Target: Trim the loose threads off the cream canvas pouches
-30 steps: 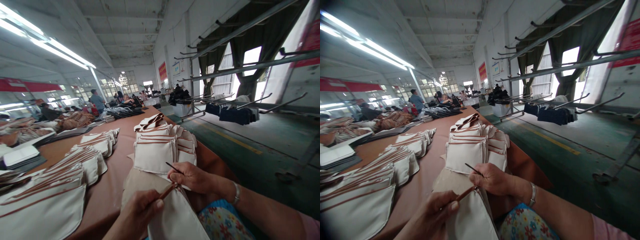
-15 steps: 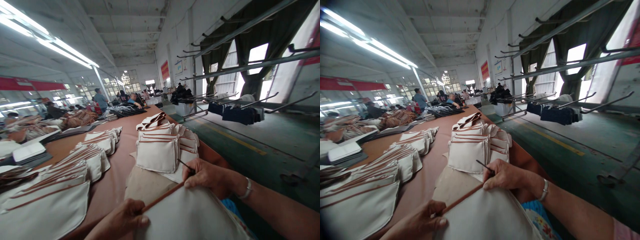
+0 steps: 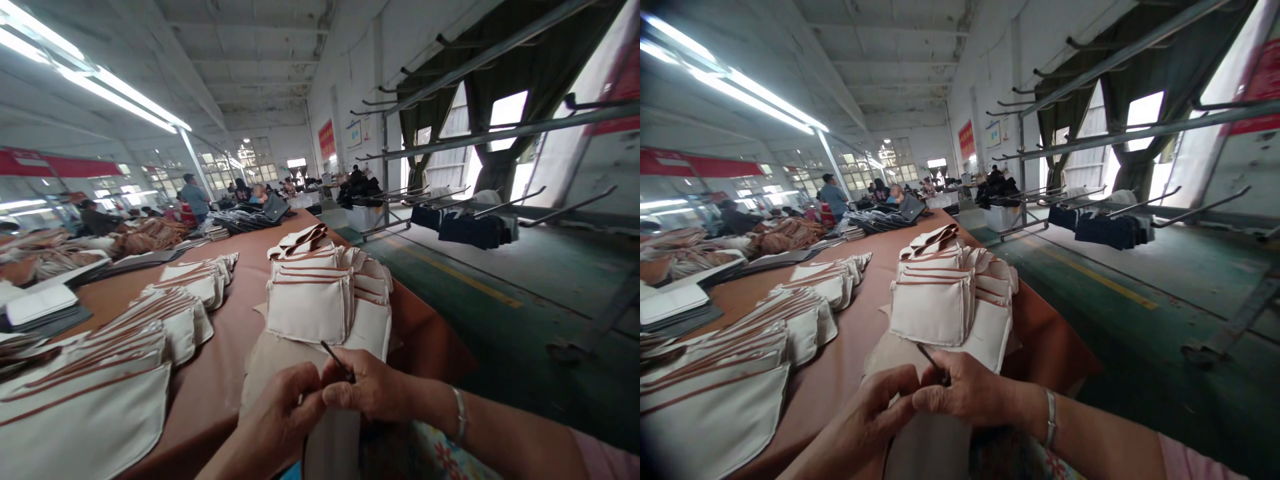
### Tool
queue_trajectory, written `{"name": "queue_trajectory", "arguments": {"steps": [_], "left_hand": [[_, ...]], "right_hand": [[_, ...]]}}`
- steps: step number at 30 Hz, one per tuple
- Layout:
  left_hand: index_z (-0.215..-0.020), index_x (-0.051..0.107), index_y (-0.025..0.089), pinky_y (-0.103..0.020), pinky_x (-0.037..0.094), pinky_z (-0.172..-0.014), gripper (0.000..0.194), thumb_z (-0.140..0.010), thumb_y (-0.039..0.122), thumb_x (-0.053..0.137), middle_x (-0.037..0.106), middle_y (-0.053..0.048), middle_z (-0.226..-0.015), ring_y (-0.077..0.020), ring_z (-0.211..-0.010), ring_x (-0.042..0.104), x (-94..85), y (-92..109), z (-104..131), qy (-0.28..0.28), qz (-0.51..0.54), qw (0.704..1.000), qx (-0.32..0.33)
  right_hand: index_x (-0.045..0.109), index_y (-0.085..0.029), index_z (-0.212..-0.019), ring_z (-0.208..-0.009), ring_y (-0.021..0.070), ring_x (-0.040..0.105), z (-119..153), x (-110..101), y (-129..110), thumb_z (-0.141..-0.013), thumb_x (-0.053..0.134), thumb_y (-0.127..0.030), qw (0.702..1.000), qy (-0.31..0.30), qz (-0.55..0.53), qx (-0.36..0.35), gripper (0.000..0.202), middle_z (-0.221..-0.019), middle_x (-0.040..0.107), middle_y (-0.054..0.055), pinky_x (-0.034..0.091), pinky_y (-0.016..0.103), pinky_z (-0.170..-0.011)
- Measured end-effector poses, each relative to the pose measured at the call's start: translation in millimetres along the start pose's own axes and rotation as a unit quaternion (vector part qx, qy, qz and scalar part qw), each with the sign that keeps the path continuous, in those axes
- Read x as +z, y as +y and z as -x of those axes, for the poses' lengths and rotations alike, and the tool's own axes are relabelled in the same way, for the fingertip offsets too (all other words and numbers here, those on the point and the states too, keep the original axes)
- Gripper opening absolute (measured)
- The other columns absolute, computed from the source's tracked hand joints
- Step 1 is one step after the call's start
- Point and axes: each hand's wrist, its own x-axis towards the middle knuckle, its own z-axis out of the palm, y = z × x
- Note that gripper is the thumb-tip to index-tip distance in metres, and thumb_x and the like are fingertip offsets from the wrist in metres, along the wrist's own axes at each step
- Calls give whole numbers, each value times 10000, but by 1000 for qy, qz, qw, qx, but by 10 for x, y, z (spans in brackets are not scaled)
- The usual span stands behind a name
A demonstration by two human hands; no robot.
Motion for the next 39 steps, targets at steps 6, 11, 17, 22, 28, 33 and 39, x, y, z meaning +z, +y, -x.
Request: {"name": "queue_trajectory", "arguments": {"steps": [6, 11, 17, 22, 28, 33, 39], "left_hand": [[-803, 585, 158, -247, 266, -570, 459, -802, 617, 606, 407, 48, -712, -136, -680, 369, 2, -196, 6, -81, 90, 993, 7], [-914, 612, 138, -241, 265, -576, 560, -686, 635, 737, 462, 32, -768, -137, -712, 408, 8, -417, 1, -155, 207, 966, 2], [-834, 598, 134, -243, 236, -551, 488, -706, 578, 754, 434, 44, -714, -118, -665, 356, 24, -252, -15, -118, 212, 970, 1], [-760, 613, 117, -226, 246, -529, 452, -732, 551, 736, 456, 38, -634, -104, -595, 372, 103, -115, -30, -81, 300, 949, -52], [-776, 702, 94, -227, 337, -578, 216, -701, 284, 771, 585, -3, -609, -109, -570, 480, 192, -100, -44, -74, 461, 878, -102], [-669, 714, 86, -222, 314, -542, 145, -621, 221, 740, 560, 4, -527, -98, -515, 441, 178, 4, -69, -58, 447, 885, -119], [-707, 701, 114, -236, 306, -541, 193, -678, 299, 657, 566, 4, -583, -126, -565, 456, 142, 46, -107, -57, 307, 945, -97]], "right_hand": [[625, -114, -799, -638, 88, 405, 43, 18, 223, -729, 798, -446, 998, 4, -63, 14, 380, -682, 492, -39, 333, 205, -577], [674, -91, -834, -596, 84, 421, 117, -86, 196, -755, 763, -469, 997, 26, -52, 46, 396, -665, 537, -20, 338, 200, -536], [655, -99, -847, -535, 70, 422, 166, -159, 177, -745, 780, -420, 993, 32, -80, 77, 359, -622, 532, -35, 331, 181, -489], [653, -91, -827, -578, 67, 413, 175, -211, 110, -768, 771, -380, 998, 29, -45, 41, 317, -644, 531, -35, 331, 178, -524], [650, -93, -799, -592, 70, 442, 152, -307, 80, -720, 807, -370, 997, 6, -52, 49, 328, -660, 553, -36, 348, 181, -542], [658, -107, -907, -573, 57, 477, 168, -393, 46, -632, 878, -381, 994, -39, -59, 82, 447, -704, 582, -38, 378, 155, -521], [554, -157, -793, -378, 34, 351, 147, -400, -151, -842, 626, -600, 991, -47, -35, 117, 451, -571, 414, -86, 271, 154, -346]]}}
